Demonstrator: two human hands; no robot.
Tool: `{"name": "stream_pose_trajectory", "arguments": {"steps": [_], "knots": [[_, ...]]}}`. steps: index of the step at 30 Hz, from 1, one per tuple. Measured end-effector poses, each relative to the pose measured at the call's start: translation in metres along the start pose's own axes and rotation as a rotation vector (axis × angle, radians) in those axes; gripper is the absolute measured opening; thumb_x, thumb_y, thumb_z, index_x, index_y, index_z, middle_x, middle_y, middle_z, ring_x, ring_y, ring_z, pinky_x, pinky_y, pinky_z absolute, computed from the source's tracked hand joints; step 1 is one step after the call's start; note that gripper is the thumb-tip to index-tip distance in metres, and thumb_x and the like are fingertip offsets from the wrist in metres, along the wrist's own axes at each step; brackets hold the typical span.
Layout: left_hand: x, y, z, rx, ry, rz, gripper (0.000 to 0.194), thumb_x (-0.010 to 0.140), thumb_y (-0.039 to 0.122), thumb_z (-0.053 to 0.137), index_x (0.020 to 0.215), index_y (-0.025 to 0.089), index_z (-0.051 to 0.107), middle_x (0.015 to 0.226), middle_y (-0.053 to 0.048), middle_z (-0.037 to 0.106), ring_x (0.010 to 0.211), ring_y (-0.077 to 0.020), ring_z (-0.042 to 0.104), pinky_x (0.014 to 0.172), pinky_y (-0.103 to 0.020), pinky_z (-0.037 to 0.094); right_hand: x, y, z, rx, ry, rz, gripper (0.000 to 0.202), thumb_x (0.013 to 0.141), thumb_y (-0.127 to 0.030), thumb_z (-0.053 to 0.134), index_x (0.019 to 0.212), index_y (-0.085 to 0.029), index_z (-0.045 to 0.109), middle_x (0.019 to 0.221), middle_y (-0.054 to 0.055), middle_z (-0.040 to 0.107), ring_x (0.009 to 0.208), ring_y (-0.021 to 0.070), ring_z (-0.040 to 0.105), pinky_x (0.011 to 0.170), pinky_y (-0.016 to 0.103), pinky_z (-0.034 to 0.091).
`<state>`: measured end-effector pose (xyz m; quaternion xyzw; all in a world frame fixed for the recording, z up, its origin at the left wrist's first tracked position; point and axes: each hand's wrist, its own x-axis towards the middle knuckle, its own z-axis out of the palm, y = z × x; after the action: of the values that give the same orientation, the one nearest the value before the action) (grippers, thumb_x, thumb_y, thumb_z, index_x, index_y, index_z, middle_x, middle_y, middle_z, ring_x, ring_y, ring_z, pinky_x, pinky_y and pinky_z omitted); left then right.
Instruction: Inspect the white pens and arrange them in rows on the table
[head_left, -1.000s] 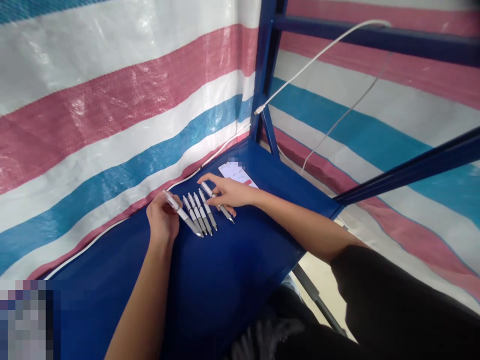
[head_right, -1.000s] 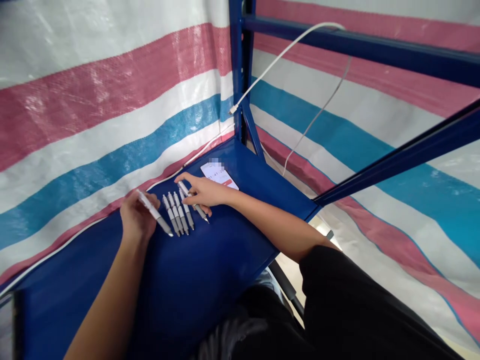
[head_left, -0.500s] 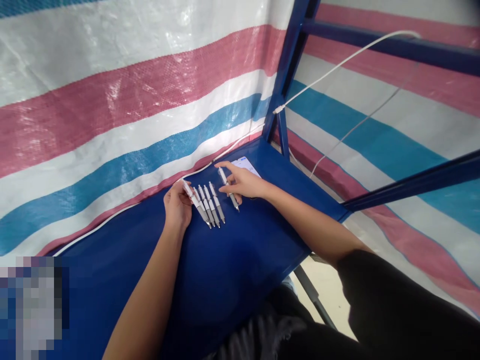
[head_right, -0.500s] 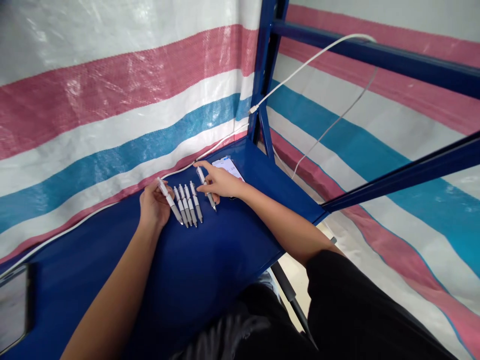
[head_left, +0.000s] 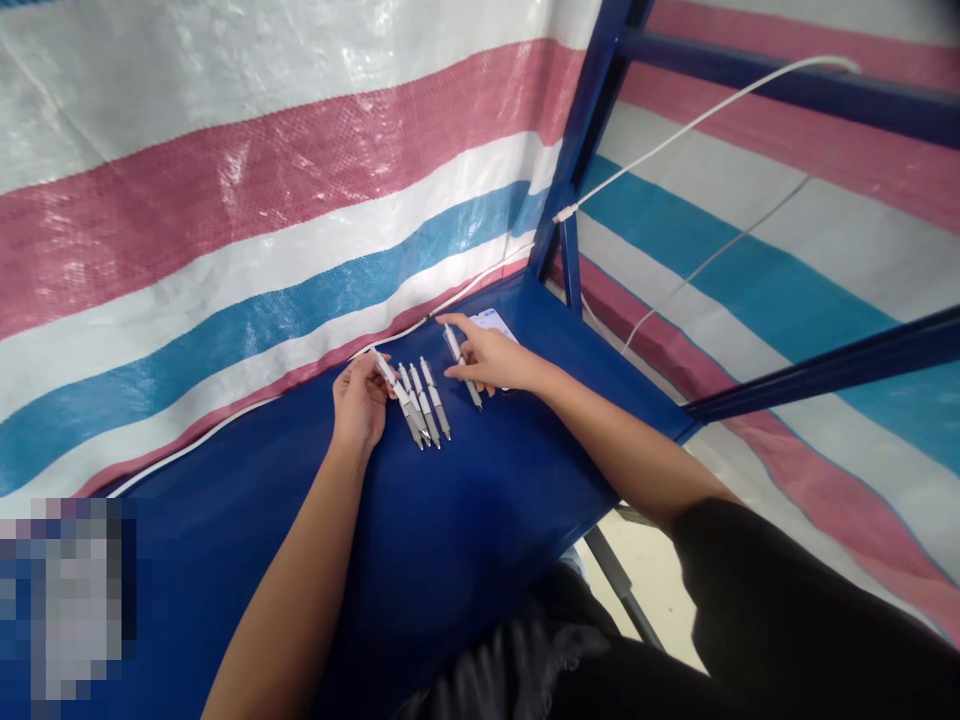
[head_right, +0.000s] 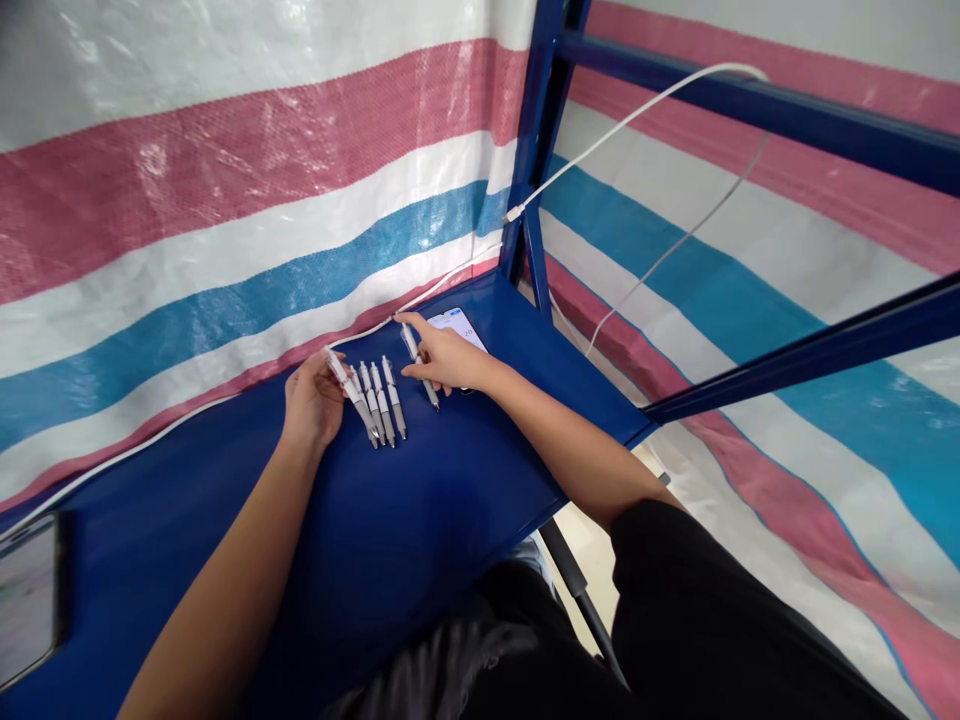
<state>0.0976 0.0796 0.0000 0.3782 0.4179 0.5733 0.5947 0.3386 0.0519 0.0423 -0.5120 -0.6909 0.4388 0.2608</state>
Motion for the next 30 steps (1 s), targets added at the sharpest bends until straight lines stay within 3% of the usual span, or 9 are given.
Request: {"name": "stream_pose_trajectory", "arguments": {"steps": [6,11,13,16,19,21,24,28,30], "knots": [[0.0,-0.001,-0.001,0.01,-0.025,-0.004,0.035,0.079,0.049,0.087,0.082,0.015,0.078,0.065,-0.003,0.069,0.053,-0.0123,0.06,0.05,-0.023,0.045,0.007,0.009,0.001,-0.281,0.05,-0.051,0.076,0.1,-0.017,0.078,0.167,-0.014,0.043,0.077,-0.005,0.064,0.07,0.0197,0.068,0.069,0.031,0.053],[-0.001,0.0,0.001,-0.008,-0.041,0.005,0.04,0.078,0.051,0.092,0.084,0.014,0.079,0.066,-0.004,0.07,0.052,-0.0116,0.06,0.049,-0.023,0.045,0.005,0.007,0.001,-0.684,0.167,-0.158,0.059,0.104,-0.025,0.076,0.156,-0.005,0.056,0.123,0.02,0.073,0.119,0.0345,0.064,0.108,0.047,0.048],[-0.002,0.001,0.002,-0.017,-0.059,0.016,0.042,0.076,0.051,0.094,0.092,0.013,0.081,0.067,-0.004,0.071,0.053,-0.012,0.061,0.05,-0.023,0.047,0.001,-0.001,0.003,-0.738,0.229,-0.183,0.041,0.107,-0.03,0.073,0.14,-0.007,0.066,0.133,0.023,0.071,0.125,0.0363,0.06,0.114,0.049,0.043],[-0.003,0.004,0.003,-0.001,-0.098,0.051,0.045,0.078,0.048,0.095,0.103,0.013,0.083,0.07,-0.003,0.073,0.054,-0.0128,0.064,0.053,-0.024,0.052,-0.009,-0.02,0.01,-0.55,0.183,-0.142,0.034,0.113,-0.046,0.062,0.12,-0.013,0.069,0.112,0.015,0.075,0.106,0.029,0.065,0.096,0.038,0.046],[-0.003,0.009,0.004,0.013,-0.094,0.128,0.04,0.079,0.048,0.096,0.097,0.016,0.081,0.073,-0.002,0.074,0.058,-0.0127,0.067,0.057,-0.024,0.056,-0.017,-0.037,0.024,-0.34,-0.045,-0.083,0.041,0.11,-0.06,0.064,0.104,-0.019,0.066,0.087,0.004,0.069,0.082,0.022,0.063,0.072,0.031,0.038],[-0.003,0.013,0.003,0.005,-0.098,0.161,0.04,0.08,0.05,0.097,0.092,0.017,0.079,0.073,-0.002,0.075,0.059,-0.0128,0.068,0.058,-0.024,0.058,-0.019,-0.041,0.033,-0.244,-0.115,-0.072,0.041,0.113,-0.057,0.058,0.093,-0.021,0.061,0.079,0.001,0.063,0.074,0.0187,0.059,0.07,0.03,0.034],[-0.003,0.018,0.001,-0.012,-0.15,0.151,0.043,0.079,0.053,0.098,0.09,0.018,0.076,0.083,-0.005,0.08,0.067,-0.0155,0.074,0.062,-0.025,0.062,-0.014,-0.035,0.039,-0.078,-0.103,-0.086,0.045,0.118,-0.046,0.048,0.081,-0.021,0.054,0.072,-0.001,0.057,0.071,0.0159,0.055,0.071,0.029,0.034],[-0.004,0.02,-0.003,0.008,-0.276,0.043,0.049,0.079,0.056,0.099,0.106,0.02,0.078,0.103,-0.011,0.086,0.083,-0.0221,0.082,0.074,-0.033,0.069,-0.004,-0.02,0.037,0.216,-0.215,-0.064,0.056,0.12,-0.053,0.036,0.072,-0.025,0.038,0.061,-0.006,0.037,0.056,0.0122,0.036,0.061,0.028,0.032],[-0.005,0.02,-0.004,0.029,-0.274,0.029,0.05,0.078,0.058,0.099,0.105,0.02,0.079,0.101,-0.011,0.086,0.085,-0.0236,0.083,0.078,-0.035,0.07,-0.002,-0.017,0.036,0.186,-0.227,-0.071,0.056,0.12,-0.054,0.036,0.072,-0.025,0.035,0.06,-0.007,0.035,0.055,0.0121,0.034,0.061,0.028,0.032]]}}
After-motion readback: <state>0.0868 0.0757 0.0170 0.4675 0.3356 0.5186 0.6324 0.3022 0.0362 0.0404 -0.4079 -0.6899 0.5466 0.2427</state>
